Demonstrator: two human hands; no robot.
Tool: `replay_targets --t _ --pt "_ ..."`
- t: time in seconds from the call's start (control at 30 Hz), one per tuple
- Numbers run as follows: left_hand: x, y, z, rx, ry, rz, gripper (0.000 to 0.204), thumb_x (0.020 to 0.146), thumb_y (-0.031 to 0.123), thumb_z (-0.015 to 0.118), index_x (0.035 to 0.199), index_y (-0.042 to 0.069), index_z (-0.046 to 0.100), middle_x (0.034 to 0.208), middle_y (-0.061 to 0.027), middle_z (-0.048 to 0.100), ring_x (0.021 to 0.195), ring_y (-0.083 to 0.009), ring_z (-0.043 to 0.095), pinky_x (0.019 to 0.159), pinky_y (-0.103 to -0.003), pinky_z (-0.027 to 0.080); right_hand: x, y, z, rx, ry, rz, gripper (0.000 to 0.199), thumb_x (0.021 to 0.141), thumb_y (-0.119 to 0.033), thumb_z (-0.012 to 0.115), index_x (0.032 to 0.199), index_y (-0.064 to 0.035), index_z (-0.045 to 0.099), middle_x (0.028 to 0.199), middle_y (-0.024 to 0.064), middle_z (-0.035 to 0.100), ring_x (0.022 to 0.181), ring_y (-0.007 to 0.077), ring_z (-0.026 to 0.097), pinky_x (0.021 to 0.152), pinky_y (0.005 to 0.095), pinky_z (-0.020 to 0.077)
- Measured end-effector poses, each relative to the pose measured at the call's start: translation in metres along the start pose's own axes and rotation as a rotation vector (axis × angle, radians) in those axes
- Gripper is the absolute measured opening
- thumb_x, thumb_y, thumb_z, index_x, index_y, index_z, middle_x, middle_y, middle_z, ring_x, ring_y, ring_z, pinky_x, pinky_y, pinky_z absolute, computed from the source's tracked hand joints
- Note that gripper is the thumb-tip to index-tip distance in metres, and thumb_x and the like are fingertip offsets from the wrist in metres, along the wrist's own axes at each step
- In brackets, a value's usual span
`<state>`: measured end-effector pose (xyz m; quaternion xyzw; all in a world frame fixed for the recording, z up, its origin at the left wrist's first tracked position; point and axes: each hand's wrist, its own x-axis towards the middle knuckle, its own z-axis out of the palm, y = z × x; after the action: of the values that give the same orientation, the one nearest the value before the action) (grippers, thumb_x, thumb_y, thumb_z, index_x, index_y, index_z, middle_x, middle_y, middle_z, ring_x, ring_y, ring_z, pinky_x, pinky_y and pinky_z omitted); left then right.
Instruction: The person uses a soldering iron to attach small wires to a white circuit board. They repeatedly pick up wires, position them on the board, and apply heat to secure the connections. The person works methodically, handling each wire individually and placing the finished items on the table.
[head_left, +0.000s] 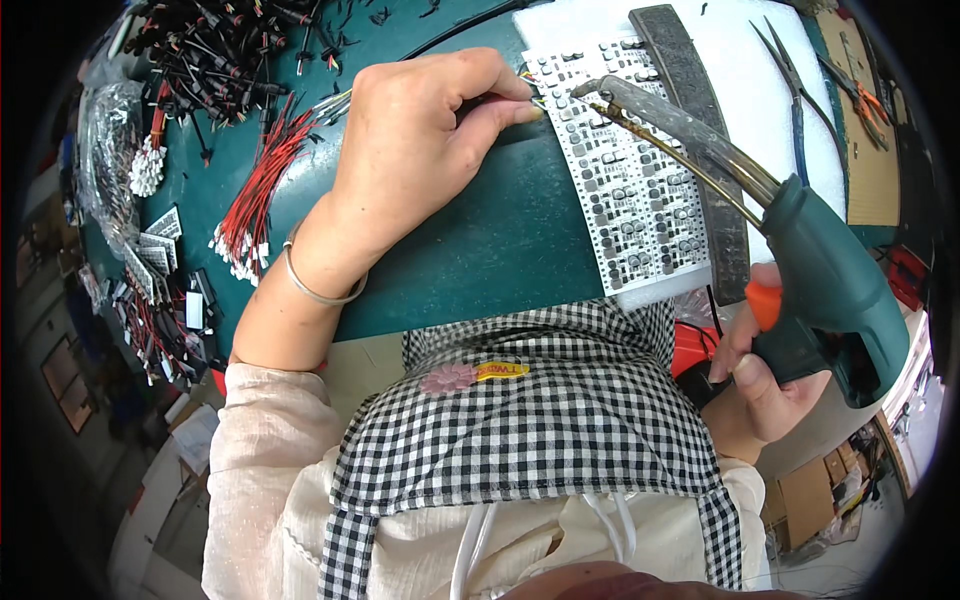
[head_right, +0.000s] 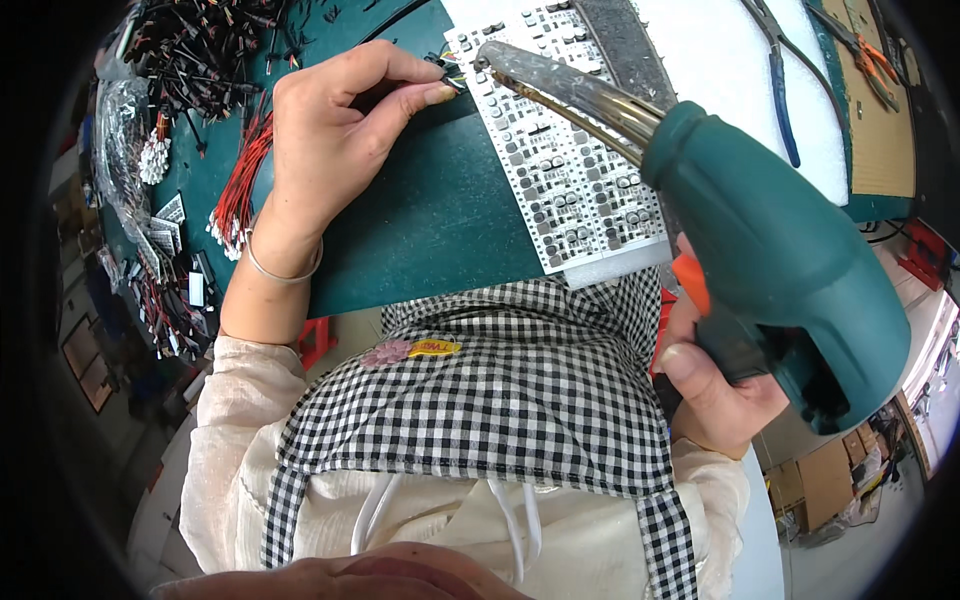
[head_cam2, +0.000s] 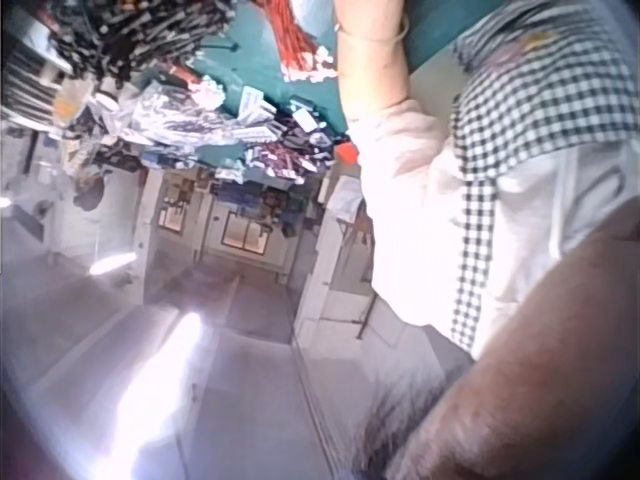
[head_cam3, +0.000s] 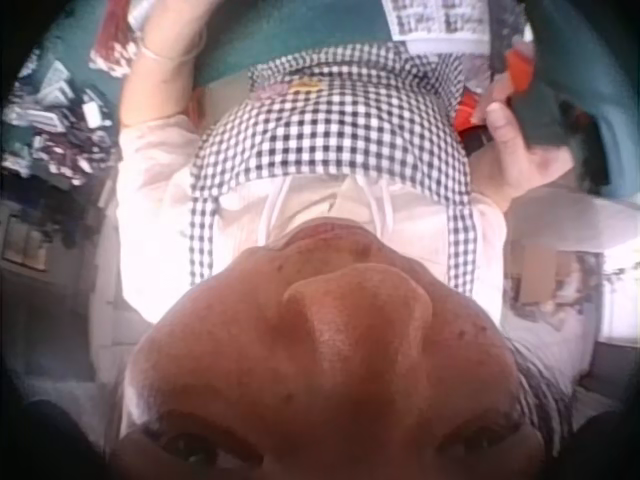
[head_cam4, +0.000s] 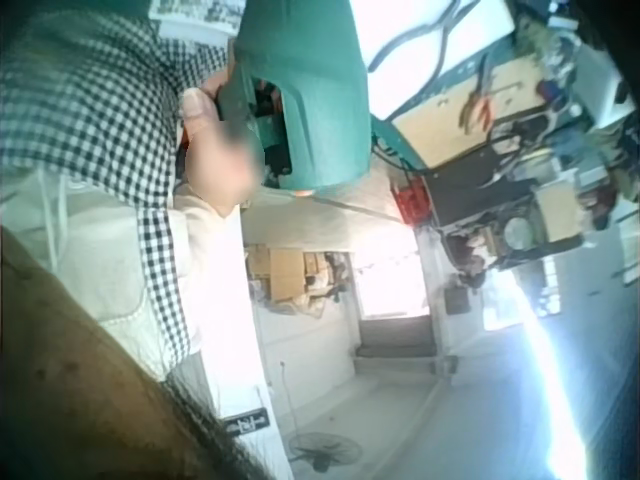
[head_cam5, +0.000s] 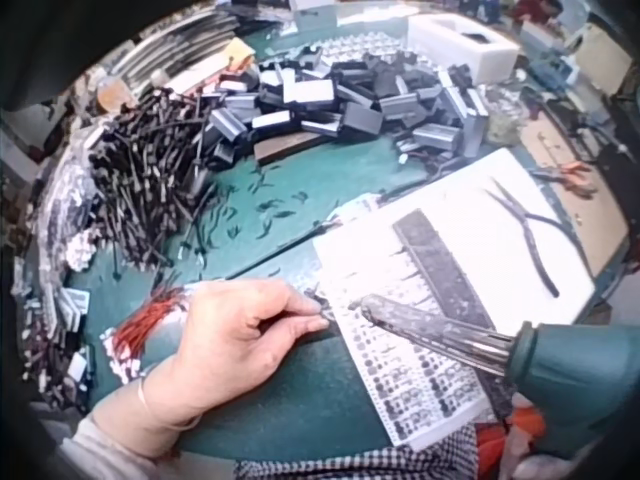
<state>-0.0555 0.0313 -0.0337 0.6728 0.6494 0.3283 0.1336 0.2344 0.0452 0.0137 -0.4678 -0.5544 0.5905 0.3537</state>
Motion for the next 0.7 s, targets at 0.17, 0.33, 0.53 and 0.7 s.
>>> replay_targets --t 0.17,0.33,0.53,0.7 --pt "0.001 0.001 -0.002 0.009 0.005 -0.007 0.009 0.074 0.006 0.075 0.081 0.003 0.070 0.073 -0.0046 0.070 0.063 -0.0110 0.066 0.057 -0.021 0.049 0.003 0.001 0.004 -0.006 -0.030 0.002 0.072 0.075 -0.024 0.075 0.123 0.0158 0.039 0.064 0.0059 0.048 0.047 0.0107 0.045 0.041 0.0219 0.0396" --pt "0.002 -0.001 -0.002 -0.017 -0.005 -0.017 0.009 0.074 0.006 0.075 0.081 0.003 0.070 0.073 -0.0047 0.070 0.062 -0.0114 0.066 0.057 -0.021 0.050 0.006 -0.003 0.009 -0.035 -0.027 0.031 0.071 0.075 -0.024 0.076 0.122 0.0147 0.040 0.065 0.0062 0.048 0.047 0.0111 0.045 0.041 0.0223 0.0391" --pt "0.000 -0.001 0.000 -0.005 -0.008 -0.024 0.009 0.073 0.006 0.075 0.081 0.003 0.070 0.073 -0.0049 0.070 0.063 -0.0126 0.067 0.057 -0.021 0.050 0.009 0.002 0.011 -0.007 -0.044 0.029 0.064 0.073 -0.014 0.075 0.120 0.0125 0.041 0.094 0.0171 0.052 0.053 0.0140 0.049 0.043 0.0233 0.0422" --pt "0.000 -0.001 -0.001 0.011 -0.013 -0.031 0.009 0.073 0.005 0.075 0.080 0.003 0.069 0.073 -0.0051 0.070 0.062 -0.0127 0.067 0.056 -0.021 0.050 0.003 0.004 0.010 -0.037 -0.034 0.129 0.060 0.072 -0.007 0.074 0.120 0.0102 0.042 0.104 0.0182 0.052 0.060 0.0157 0.053 0.046 0.0232 0.0459"
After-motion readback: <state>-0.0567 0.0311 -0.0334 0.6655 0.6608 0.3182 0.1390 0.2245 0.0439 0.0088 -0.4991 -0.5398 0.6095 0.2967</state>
